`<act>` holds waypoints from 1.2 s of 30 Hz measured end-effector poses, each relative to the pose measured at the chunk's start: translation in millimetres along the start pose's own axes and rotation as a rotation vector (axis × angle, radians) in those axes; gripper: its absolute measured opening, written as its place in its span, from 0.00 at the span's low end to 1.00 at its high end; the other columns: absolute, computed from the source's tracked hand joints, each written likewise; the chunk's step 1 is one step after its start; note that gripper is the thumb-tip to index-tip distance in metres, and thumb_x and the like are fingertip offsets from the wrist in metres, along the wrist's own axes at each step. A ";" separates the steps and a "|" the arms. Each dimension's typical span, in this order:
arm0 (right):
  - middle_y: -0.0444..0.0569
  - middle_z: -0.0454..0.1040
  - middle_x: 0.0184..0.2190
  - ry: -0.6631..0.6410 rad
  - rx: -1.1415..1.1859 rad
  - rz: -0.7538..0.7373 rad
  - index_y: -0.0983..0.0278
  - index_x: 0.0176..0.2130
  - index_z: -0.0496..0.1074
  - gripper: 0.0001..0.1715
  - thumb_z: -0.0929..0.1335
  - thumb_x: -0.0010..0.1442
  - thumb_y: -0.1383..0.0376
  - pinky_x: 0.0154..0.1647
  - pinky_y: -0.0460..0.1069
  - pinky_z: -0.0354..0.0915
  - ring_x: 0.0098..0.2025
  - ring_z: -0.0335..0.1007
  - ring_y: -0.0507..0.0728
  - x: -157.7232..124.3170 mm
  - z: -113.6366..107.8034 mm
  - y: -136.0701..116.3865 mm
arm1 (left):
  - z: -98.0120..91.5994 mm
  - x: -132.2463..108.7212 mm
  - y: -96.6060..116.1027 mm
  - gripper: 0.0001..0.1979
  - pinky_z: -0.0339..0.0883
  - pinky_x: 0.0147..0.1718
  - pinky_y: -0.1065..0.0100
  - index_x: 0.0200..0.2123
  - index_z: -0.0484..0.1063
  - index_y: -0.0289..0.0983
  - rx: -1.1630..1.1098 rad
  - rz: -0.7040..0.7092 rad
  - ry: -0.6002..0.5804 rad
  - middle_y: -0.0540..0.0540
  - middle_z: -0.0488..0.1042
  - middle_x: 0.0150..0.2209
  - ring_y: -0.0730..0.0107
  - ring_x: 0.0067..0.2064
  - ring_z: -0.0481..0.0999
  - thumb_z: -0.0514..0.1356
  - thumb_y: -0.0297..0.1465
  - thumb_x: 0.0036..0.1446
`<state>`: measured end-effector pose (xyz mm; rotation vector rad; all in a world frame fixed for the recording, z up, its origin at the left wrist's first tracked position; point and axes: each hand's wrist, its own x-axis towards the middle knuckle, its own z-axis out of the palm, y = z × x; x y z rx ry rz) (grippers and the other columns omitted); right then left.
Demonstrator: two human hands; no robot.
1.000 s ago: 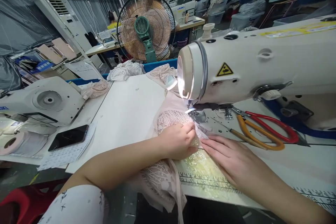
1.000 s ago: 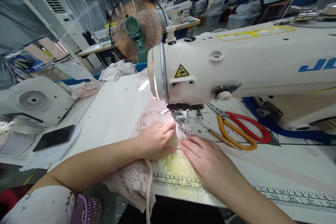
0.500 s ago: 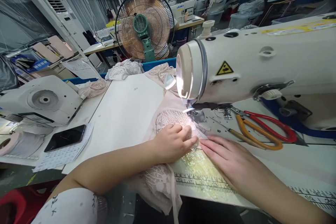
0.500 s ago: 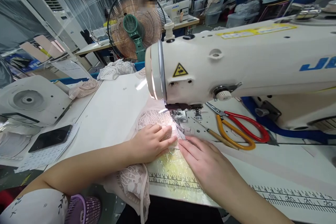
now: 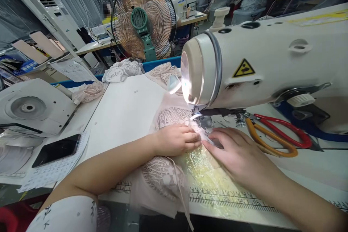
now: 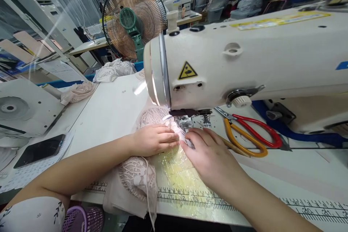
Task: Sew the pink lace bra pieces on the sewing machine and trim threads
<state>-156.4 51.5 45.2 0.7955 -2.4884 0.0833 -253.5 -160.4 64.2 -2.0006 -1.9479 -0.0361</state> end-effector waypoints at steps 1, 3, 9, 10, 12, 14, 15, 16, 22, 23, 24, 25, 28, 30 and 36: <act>0.57 0.71 0.38 -0.004 -0.010 0.002 0.66 0.41 0.76 0.20 0.59 0.57 0.77 0.45 0.59 0.63 0.46 0.64 0.65 2.4 0.2 0.5 | 1.0 -1.2 -3.2 0.15 0.67 0.46 0.66 0.45 0.74 0.36 -0.005 0.010 -0.002 0.46 0.76 0.48 0.66 0.46 0.73 0.49 0.30 0.65; 0.56 0.70 0.38 -0.011 -0.034 0.018 0.66 0.41 0.75 0.21 0.58 0.57 0.77 0.43 0.57 0.63 0.45 0.64 0.64 6.8 2.0 1.3 | 3.2 -3.7 -9.3 0.15 0.68 0.47 0.66 0.46 0.74 0.36 -0.010 0.009 -0.017 0.45 0.75 0.49 0.66 0.47 0.74 0.49 0.30 0.65; 0.54 0.69 0.36 -0.049 -0.088 0.070 0.63 0.40 0.76 0.19 0.58 0.59 0.73 0.39 0.56 0.62 0.42 0.64 0.63 19.0 11.8 5.2 | 9.0 -7.8 -24.5 0.16 0.68 0.46 0.64 0.47 0.74 0.36 -0.020 -0.026 -0.025 0.45 0.74 0.51 0.65 0.48 0.73 0.47 0.29 0.66; 0.54 0.69 0.35 -0.059 -0.098 0.070 0.62 0.40 0.76 0.19 0.59 0.58 0.73 0.39 0.56 0.62 0.41 0.64 0.62 20.7 12.9 5.9 | 9.6 -8.0 -26.6 0.17 0.68 0.46 0.64 0.47 0.74 0.36 -0.025 -0.032 -0.022 0.45 0.74 0.51 0.65 0.48 0.73 0.47 0.29 0.66; 0.54 0.69 0.35 -0.079 -0.119 0.077 0.61 0.41 0.75 0.19 0.60 0.56 0.73 0.38 0.56 0.62 0.40 0.64 0.62 23.2 14.5 6.8 | 10.7 -8.3 -30.9 0.17 0.68 0.46 0.64 0.47 0.74 0.35 -0.037 -0.045 -0.012 0.46 0.74 0.50 0.64 0.47 0.74 0.47 0.29 0.66; 0.53 0.69 0.35 -0.087 -0.132 0.092 0.61 0.42 0.75 0.22 0.60 0.54 0.75 0.37 0.55 0.62 0.39 0.64 0.61 24.4 15.7 6.6 | 11.9 -8.7 -35.3 0.16 0.68 0.45 0.63 0.48 0.74 0.35 -0.049 -0.055 -0.013 0.46 0.74 0.50 0.63 0.47 0.74 0.48 0.29 0.65; 0.53 0.69 0.35 -0.086 -0.135 0.101 0.61 0.42 0.75 0.23 0.60 0.53 0.76 0.37 0.55 0.62 0.39 0.64 0.61 24.4 16.3 6.3 | 12.6 -9.1 -37.4 0.16 0.68 0.45 0.62 0.48 0.74 0.35 -0.055 -0.059 -0.020 0.45 0.74 0.50 0.63 0.47 0.73 0.48 0.29 0.65; 0.53 0.69 0.35 -0.080 -0.134 0.108 0.61 0.42 0.75 0.23 0.59 0.52 0.76 0.38 0.55 0.62 0.39 0.64 0.61 24.1 16.9 5.8 | 13.5 -9.6 -39.6 0.16 0.68 0.46 0.62 0.47 0.74 0.35 -0.060 -0.063 -0.026 0.45 0.75 0.50 0.63 0.47 0.73 0.48 0.29 0.65; 0.54 0.70 0.36 -0.060 -0.109 0.116 0.61 0.42 0.74 0.25 0.58 0.52 0.77 0.39 0.54 0.62 0.41 0.64 0.62 19.6 19.8 4.6 | 18.1 -12.2 -51.1 0.15 0.67 0.48 0.64 0.45 0.75 0.34 -0.064 -0.118 -0.030 0.44 0.77 0.46 0.65 0.49 0.73 0.49 0.29 0.65; 0.54 0.70 0.36 -0.060 -0.108 0.125 0.61 0.42 0.74 0.25 0.58 0.52 0.77 0.39 0.55 0.62 0.41 0.64 0.62 19.2 20.1 4.7 | 18.3 -12.2 -52.7 0.15 0.67 0.48 0.65 0.45 0.75 0.35 -0.060 -0.129 -0.031 0.45 0.77 0.46 0.65 0.49 0.73 0.49 0.29 0.65; 0.53 0.70 0.36 -0.059 -0.105 0.131 0.61 0.42 0.75 0.25 0.58 0.52 0.77 0.40 0.55 0.62 0.41 0.64 0.62 19.0 20.3 4.9 | 18.2 -12.2 -54.2 0.15 0.68 0.48 0.65 0.45 0.75 0.35 -0.059 -0.136 -0.032 0.45 0.77 0.46 0.66 0.49 0.74 0.49 0.28 0.65; 0.53 0.70 0.36 -0.059 -0.102 0.129 0.61 0.41 0.75 0.25 0.58 0.52 0.78 0.40 0.56 0.62 0.40 0.64 0.62 18.9 20.4 5.1 | 18.0 -12.0 -55.7 0.15 0.68 0.48 0.65 0.45 0.75 0.36 -0.060 -0.142 -0.033 0.45 0.77 0.46 0.66 0.49 0.74 0.49 0.28 0.65; 0.54 0.70 0.35 -0.051 -0.096 0.104 0.62 0.40 0.75 0.25 0.58 0.50 0.78 0.41 0.57 0.63 0.39 0.64 0.62 19.2 21.2 5.9 | 17.4 -11.0 -59.4 0.16 0.67 0.50 0.64 0.44 0.75 0.35 -0.074 -0.161 -0.041 0.44 0.77 0.46 0.67 0.48 0.74 0.47 0.27 0.65; 0.54 0.70 0.35 -0.046 -0.097 0.106 0.63 0.40 0.75 0.25 0.58 0.50 0.79 0.41 0.58 0.64 0.40 0.65 0.62 19.3 21.8 6.4 | 16.9 -9.7 -60.5 0.16 0.67 0.50 0.63 0.43 0.76 0.34 -0.091 -0.181 -0.045 0.43 0.77 0.46 0.66 0.48 0.74 0.47 0.27 0.65; 0.59 0.71 0.41 0.015 -0.047 0.066 0.66 0.41 0.74 0.24 0.57 0.52 0.78 0.40 0.60 0.66 0.46 0.65 0.66 16.2 7.9 1.2 | -17.2 -4.9 -47.3 0.15 0.67 0.50 0.60 0.39 0.75 0.33 -0.319 -0.328 -0.038 0.40 0.76 0.47 0.63 0.49 0.73 0.49 0.21 0.58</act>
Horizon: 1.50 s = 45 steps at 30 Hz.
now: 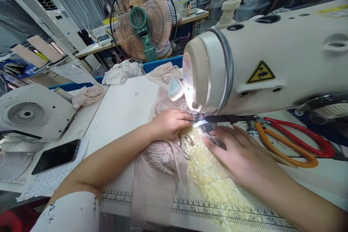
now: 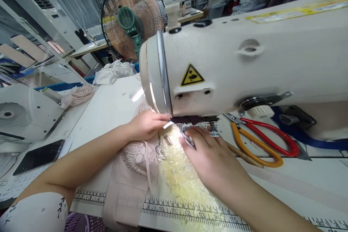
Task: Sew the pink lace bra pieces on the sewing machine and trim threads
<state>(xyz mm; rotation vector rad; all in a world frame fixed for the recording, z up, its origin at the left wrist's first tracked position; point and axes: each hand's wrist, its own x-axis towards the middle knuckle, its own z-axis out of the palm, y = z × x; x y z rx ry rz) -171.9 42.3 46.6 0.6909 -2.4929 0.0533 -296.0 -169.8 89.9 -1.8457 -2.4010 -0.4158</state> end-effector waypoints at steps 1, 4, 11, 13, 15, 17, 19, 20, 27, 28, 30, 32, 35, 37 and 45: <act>0.59 0.71 0.42 0.014 0.037 -0.012 0.67 0.41 0.74 0.23 0.57 0.53 0.78 0.41 0.59 0.67 0.47 0.65 0.66 -2.2 -5.9 -1.9 | -9.7 -2.4 7.8 0.16 0.68 0.50 0.61 0.40 0.75 0.34 -0.094 -0.022 -0.034 0.41 0.75 0.47 0.65 0.49 0.73 0.49 0.20 0.56; 0.57 0.71 0.45 -0.005 0.216 -0.022 0.66 0.40 0.73 0.18 0.58 0.56 0.74 0.42 0.56 0.69 0.49 0.67 0.63 -12.4 -24.5 -9.7 | -34.4 -11.1 29.9 0.19 0.68 0.48 0.65 0.46 0.72 0.37 -0.369 0.030 -0.304 0.43 0.74 0.49 0.67 0.49 0.72 0.52 0.20 0.53; 0.52 0.74 0.44 -0.017 0.536 0.200 0.59 0.43 0.69 0.11 0.61 0.62 0.65 0.41 0.49 0.73 0.46 0.73 0.57 -33.8 -33.5 -44.0 | -19.0 -16.4 42.8 0.06 0.65 0.31 0.71 0.28 0.73 0.34 -0.530 -0.325 -0.146 0.48 0.73 0.28 0.73 0.31 0.71 0.57 0.26 0.55; 0.55 0.73 0.47 -0.001 0.604 0.266 0.61 0.56 0.61 0.21 0.61 0.63 0.62 0.43 0.51 0.72 0.48 0.72 0.58 -32.2 -30.6 -57.4 | -11.2 -12.3 40.9 0.11 0.63 0.27 0.73 0.28 0.71 0.33 -0.696 -0.507 0.008 0.50 0.70 0.25 0.76 0.27 0.69 0.55 0.32 0.58; 0.53 0.75 0.43 -0.068 0.700 0.282 0.62 0.63 0.53 0.30 0.60 0.64 0.60 0.40 0.50 0.72 0.44 0.74 0.57 -26.1 -29.3 -68.5 | -5.5 -7.3 38.8 0.15 0.60 0.23 0.74 0.27 0.69 0.33 -0.798 -0.625 0.089 0.52 0.66 0.21 0.77 0.23 0.66 0.52 0.37 0.60; 0.48 0.76 0.33 -0.144 0.781 0.301 0.61 0.59 0.61 0.25 0.59 0.64 0.61 0.33 0.48 0.72 0.35 0.74 0.54 -17.4 -29.4 -73.9 | -0.7 -2.8 37.2 0.18 0.58 0.21 0.73 0.24 0.65 0.34 -0.760 -0.680 0.112 0.53 0.62 0.18 0.77 0.21 0.63 0.49 0.39 0.62; 0.45 0.75 0.28 -0.169 0.803 0.375 0.60 0.45 0.73 0.17 0.58 0.64 0.61 0.29 0.46 0.69 0.29 0.73 0.53 -9.2 -29.9 -72.3 | 3.9 0.0 36.3 0.20 0.56 0.21 0.73 0.22 0.61 0.35 -0.506 -0.725 0.050 0.54 0.59 0.18 0.76 0.21 0.62 0.48 0.40 0.62; 0.45 0.75 0.26 -0.172 0.781 0.419 0.60 0.37 0.74 0.17 0.58 0.64 0.61 0.28 0.46 0.68 0.28 0.72 0.53 -6.2 -30.0 -69.1 | 6.1 0.6 36.5 0.19 0.56 0.22 0.72 0.21 0.60 0.36 -0.342 -0.749 0.005 0.53 0.59 0.18 0.75 0.22 0.63 0.49 0.39 0.62; 0.45 0.76 0.24 -0.267 0.582 0.529 0.60 0.30 0.74 0.19 0.59 0.62 0.57 0.20 0.47 0.63 0.25 0.72 0.55 -10.6 -21.4 -42.6 | 19.5 -7.5 48.0 0.13 0.59 0.25 0.68 0.47 0.67 0.36 0.250 -0.591 -0.145 0.44 0.70 0.35 0.66 0.28 0.70 0.52 0.32 0.60; 0.47 0.79 0.28 -0.254 0.571 0.513 0.60 0.38 0.75 0.18 0.59 0.62 0.58 0.22 0.47 0.65 0.28 0.75 0.57 -12.7 -19.2 -41.6 | 20.8 -9.0 49.0 0.14 0.59 0.26 0.68 0.49 0.66 0.37 0.331 -0.464 -0.139 0.43 0.71 0.38 0.66 0.30 0.71 0.50 0.31 0.61; 0.50 0.80 0.30 -0.248 0.531 0.488 0.63 0.49 0.72 0.22 0.59 0.61 0.59 0.21 0.49 0.67 0.28 0.76 0.59 -15.7 -15.5 -41.4 | 23.0 -11.5 48.5 0.14 0.59 0.29 0.67 0.47 0.70 0.39 0.425 -0.214 -0.092 0.42 0.71 0.44 0.65 0.36 0.72 0.48 0.30 0.63; 0.49 0.78 0.24 -0.307 0.520 0.482 0.66 0.52 0.70 0.25 0.58 0.61 0.59 0.17 0.49 0.65 0.23 0.74 0.59 -16.0 -14.2 -42.0 | 25.2 -12.8 45.2 0.15 0.60 0.34 0.65 0.37 0.74 0.37 0.444 -0.037 -0.053 0.43 0.72 0.47 0.66 0.40 0.71 0.47 0.28 0.64; 0.45 0.74 0.18 -0.448 0.552 0.504 0.68 0.56 0.67 0.29 0.55 0.62 0.59 0.17 0.49 0.64 0.21 0.71 0.58 -11.5 -17.4 -42.1 | 27.2 -12.9 38.3 0.17 0.61 0.39 0.63 0.33 0.75 0.34 0.414 0.052 -0.080 0.43 0.74 0.45 0.66 0.42 0.70 0.47 0.26 0.64; 0.45 0.73 0.17 -0.528 0.540 0.526 0.68 0.58 0.65 0.31 0.54 0.61 0.60 0.19 0.50 0.65 0.21 0.71 0.58 -7.2 -21.2 -41.0 | 26.9 -11.8 34.6 0.16 0.62 0.40 0.63 0.38 0.75 0.33 0.370 0.023 -0.123 0.43 0.74 0.47 0.64 0.44 0.70 0.47 0.27 0.64; 0.51 0.80 0.32 -0.455 0.413 0.489 0.64 0.54 0.70 0.28 0.55 0.61 0.62 0.17 0.49 0.64 0.27 0.76 0.59 -9.6 -15.4 -32.8 | 24.0 -0.7 33.4 0.18 0.64 0.47 0.59 0.52 0.69 0.33 0.179 -0.216 -0.223 0.39 0.68 0.54 0.58 0.50 0.67 0.48 0.29 0.63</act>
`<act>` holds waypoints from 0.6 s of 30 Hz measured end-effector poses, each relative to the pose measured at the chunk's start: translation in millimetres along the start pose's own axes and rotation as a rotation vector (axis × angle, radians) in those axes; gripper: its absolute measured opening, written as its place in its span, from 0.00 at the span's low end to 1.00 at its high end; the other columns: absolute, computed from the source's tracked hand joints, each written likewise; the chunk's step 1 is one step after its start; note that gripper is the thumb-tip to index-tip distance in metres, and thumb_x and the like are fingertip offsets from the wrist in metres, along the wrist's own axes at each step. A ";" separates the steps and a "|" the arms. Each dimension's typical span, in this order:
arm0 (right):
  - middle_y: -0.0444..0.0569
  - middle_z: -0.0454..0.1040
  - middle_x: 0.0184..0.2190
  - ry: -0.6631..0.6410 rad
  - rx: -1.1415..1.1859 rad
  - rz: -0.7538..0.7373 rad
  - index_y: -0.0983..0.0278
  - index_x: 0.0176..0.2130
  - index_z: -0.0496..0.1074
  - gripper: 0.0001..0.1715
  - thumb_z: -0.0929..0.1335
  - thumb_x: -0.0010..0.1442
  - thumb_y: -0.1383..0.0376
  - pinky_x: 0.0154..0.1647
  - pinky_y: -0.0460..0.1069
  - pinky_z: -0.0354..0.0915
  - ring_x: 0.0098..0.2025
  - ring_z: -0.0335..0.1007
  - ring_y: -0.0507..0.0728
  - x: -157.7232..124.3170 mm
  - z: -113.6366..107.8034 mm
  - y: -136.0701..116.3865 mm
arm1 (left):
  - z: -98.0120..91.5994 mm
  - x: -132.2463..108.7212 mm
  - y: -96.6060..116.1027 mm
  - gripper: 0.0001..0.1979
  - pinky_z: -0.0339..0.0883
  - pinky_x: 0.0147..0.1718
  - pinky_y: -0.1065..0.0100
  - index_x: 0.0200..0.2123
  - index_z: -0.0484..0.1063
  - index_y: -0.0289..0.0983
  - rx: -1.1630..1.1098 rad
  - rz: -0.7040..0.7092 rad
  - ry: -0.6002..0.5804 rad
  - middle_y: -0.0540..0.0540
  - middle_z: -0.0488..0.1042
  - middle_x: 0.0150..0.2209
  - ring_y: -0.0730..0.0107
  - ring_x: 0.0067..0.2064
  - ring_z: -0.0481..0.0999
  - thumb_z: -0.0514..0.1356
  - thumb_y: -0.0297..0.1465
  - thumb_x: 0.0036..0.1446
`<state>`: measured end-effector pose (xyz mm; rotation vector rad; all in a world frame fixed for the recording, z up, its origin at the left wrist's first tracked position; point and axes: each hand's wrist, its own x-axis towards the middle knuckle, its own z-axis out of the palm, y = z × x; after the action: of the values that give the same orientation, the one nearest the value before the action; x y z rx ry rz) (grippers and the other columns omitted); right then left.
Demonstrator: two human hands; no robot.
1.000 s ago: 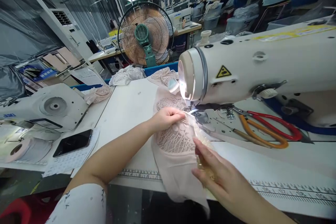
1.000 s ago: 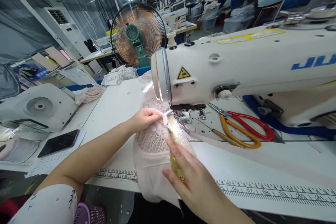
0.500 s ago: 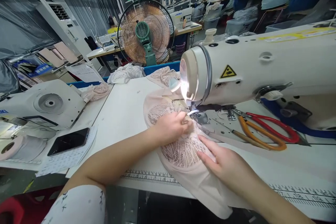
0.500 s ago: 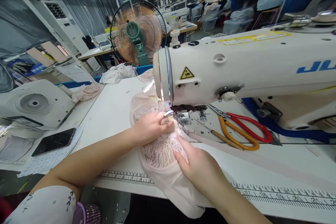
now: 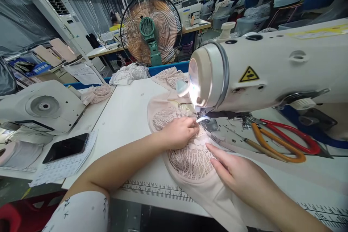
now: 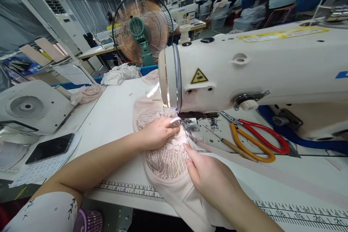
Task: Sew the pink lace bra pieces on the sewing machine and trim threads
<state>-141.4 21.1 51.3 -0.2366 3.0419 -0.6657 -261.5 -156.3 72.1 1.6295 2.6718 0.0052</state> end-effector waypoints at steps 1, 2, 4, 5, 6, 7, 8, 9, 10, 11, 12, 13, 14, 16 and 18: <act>0.51 0.80 0.33 0.031 -0.008 -0.019 0.63 0.53 0.71 0.27 0.55 0.61 0.62 0.16 0.48 0.63 0.27 0.76 0.59 -0.1 3.0 2.9 | -0.4 1.3 0.7 0.18 0.64 0.47 0.58 0.52 0.70 0.33 -0.009 -0.024 0.004 0.38 0.68 0.52 0.57 0.50 0.67 0.48 0.30 0.63; 0.51 0.80 0.34 0.056 -0.018 -0.037 0.63 0.53 0.72 0.26 0.56 0.61 0.63 0.15 0.47 0.63 0.27 0.76 0.58 -0.3 6.1 5.7 | -0.9 2.6 1.3 0.18 0.64 0.47 0.57 0.51 0.70 0.33 -0.016 -0.039 0.003 0.37 0.68 0.51 0.55 0.50 0.67 0.48 0.31 0.64; 0.50 0.80 0.35 0.103 -0.037 -0.059 0.61 0.52 0.72 0.25 0.57 0.62 0.63 0.14 0.46 0.62 0.27 0.76 0.58 -0.1 12.1 10.7 | -2.4 5.1 1.9 0.18 0.64 0.46 0.56 0.52 0.69 0.34 -0.023 -0.053 -0.014 0.37 0.68 0.48 0.54 0.50 0.67 0.49 0.31 0.63; 0.50 0.80 0.35 0.121 -0.042 -0.060 0.60 0.52 0.72 0.24 0.57 0.62 0.63 0.15 0.46 0.62 0.28 0.77 0.58 0.4 14.2 12.5 | -3.4 6.2 2.0 0.18 0.64 0.46 0.56 0.53 0.69 0.34 -0.022 -0.061 -0.026 0.37 0.67 0.48 0.53 0.50 0.66 0.49 0.31 0.63; 0.50 0.80 0.36 0.128 -0.042 -0.054 0.60 0.53 0.72 0.24 0.57 0.62 0.63 0.16 0.46 0.62 0.28 0.77 0.58 1.2 15.4 13.4 | -4.4 7.1 1.9 0.18 0.64 0.46 0.56 0.53 0.69 0.34 -0.021 -0.071 -0.037 0.37 0.67 0.47 0.53 0.50 0.66 0.48 0.31 0.63; 0.50 0.80 0.36 0.117 -0.034 -0.037 0.59 0.53 0.72 0.24 0.56 0.62 0.63 0.17 0.47 0.63 0.29 0.77 0.58 2.3 15.2 13.4 | -5.4 7.8 1.8 0.18 0.64 0.45 0.56 0.53 0.69 0.35 -0.020 -0.081 -0.046 0.37 0.67 0.46 0.53 0.50 0.66 0.48 0.31 0.64; 0.50 0.80 0.37 0.078 -0.019 -0.010 0.58 0.54 0.71 0.25 0.56 0.63 0.62 0.19 0.47 0.64 0.30 0.77 0.58 3.7 13.6 12.3 | -6.0 8.3 1.6 0.18 0.64 0.45 0.56 0.53 0.69 0.35 -0.021 -0.086 -0.051 0.38 0.67 0.46 0.53 0.50 0.66 0.48 0.31 0.64; 0.51 0.80 0.37 0.014 0.000 0.027 0.59 0.55 0.70 0.25 0.56 0.63 0.61 0.22 0.48 0.65 0.32 0.76 0.59 5.2 10.6 10.2 | -6.3 8.5 1.3 0.18 0.64 0.45 0.57 0.53 0.69 0.35 -0.023 -0.087 -0.050 0.38 0.67 0.46 0.53 0.49 0.66 0.48 0.31 0.63; 0.51 0.79 0.38 -0.066 0.020 0.068 0.59 0.56 0.68 0.26 0.55 0.63 0.61 0.24 0.49 0.66 0.33 0.76 0.60 6.9 6.6 7.3 | -6.2 8.6 0.9 0.18 0.64 0.44 0.57 0.52 0.69 0.35 -0.027 -0.085 -0.045 0.38 0.67 0.46 0.54 0.49 0.66 0.48 0.31 0.63; 0.51 0.79 0.39 -0.143 0.036 0.108 0.59 0.58 0.67 0.27 0.55 0.63 0.61 0.27 0.50 0.67 0.36 0.76 0.60 8.5 2.1 3.9 | -5.6 8.5 0.2 0.18 0.64 0.44 0.58 0.52 0.70 0.34 -0.034 -0.081 -0.036 0.38 0.67 0.46 0.54 0.48 0.65 0.49 0.31 0.63; 0.52 0.79 0.40 -0.206 0.048 0.143 0.60 0.59 0.65 0.28 0.55 0.63 0.61 0.30 0.50 0.67 0.38 0.75 0.61 10.1 -2.4 0.4 | -4.7 8.3 -0.5 0.18 0.64 0.44 0.58 0.52 0.70 0.34 -0.042 -0.075 -0.024 0.38 0.67 0.45 0.55 0.48 0.66 0.49 0.31 0.63; 0.52 0.78 0.42 -0.249 0.056 0.169 0.60 0.60 0.63 0.28 0.55 0.63 0.61 0.33 0.51 0.67 0.40 0.75 0.62 11.5 -6.5 -2.9 | -3.5 8.1 -1.4 0.18 0.64 0.43 0.59 0.51 0.70 0.34 -0.051 -0.070 -0.008 0.37 0.67 0.45 0.55 0.48 0.66 0.48 0.31 0.63; 0.52 0.77 0.44 -0.272 0.059 0.187 0.60 0.60 0.62 0.29 0.54 0.63 0.61 0.35 0.52 0.67 0.42 0.74 0.62 12.8 -9.8 -5.5 | -2.2 7.9 -2.5 0.18 0.64 0.43 0.59 0.51 0.71 0.33 -0.060 -0.062 0.010 0.37 0.68 0.45 0.56 0.48 0.66 0.48 0.31 0.63; 0.52 0.76 0.46 -0.289 0.057 0.207 0.60 0.61 0.61 0.29 0.54 0.64 0.61 0.38 0.53 0.66 0.45 0.72 0.63 14.8 -13.5 -8.5 | 0.4 7.9 -4.7 0.18 0.63 0.44 0.60 0.49 0.71 0.34 -0.072 -0.045 0.050 0.37 0.68 0.45 0.57 0.47 0.66 0.47 0.31 0.64; 0.52 0.75 0.48 -0.286 0.046 0.211 0.60 0.61 0.61 0.29 0.54 0.63 0.62 0.39 0.53 0.66 0.46 0.72 0.63 16.6 -14.4 -8.8 | 2.2 8.5 -7.3 0.18 0.63 0.44 0.60 0.48 0.72 0.34 -0.067 -0.038 0.080 0.38 0.69 0.45 0.58 0.46 0.67 0.46 0.32 0.64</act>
<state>-157.3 16.7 68.3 -0.0072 2.7257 -0.6246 -271.8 -152.1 69.7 1.5919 2.7282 0.1609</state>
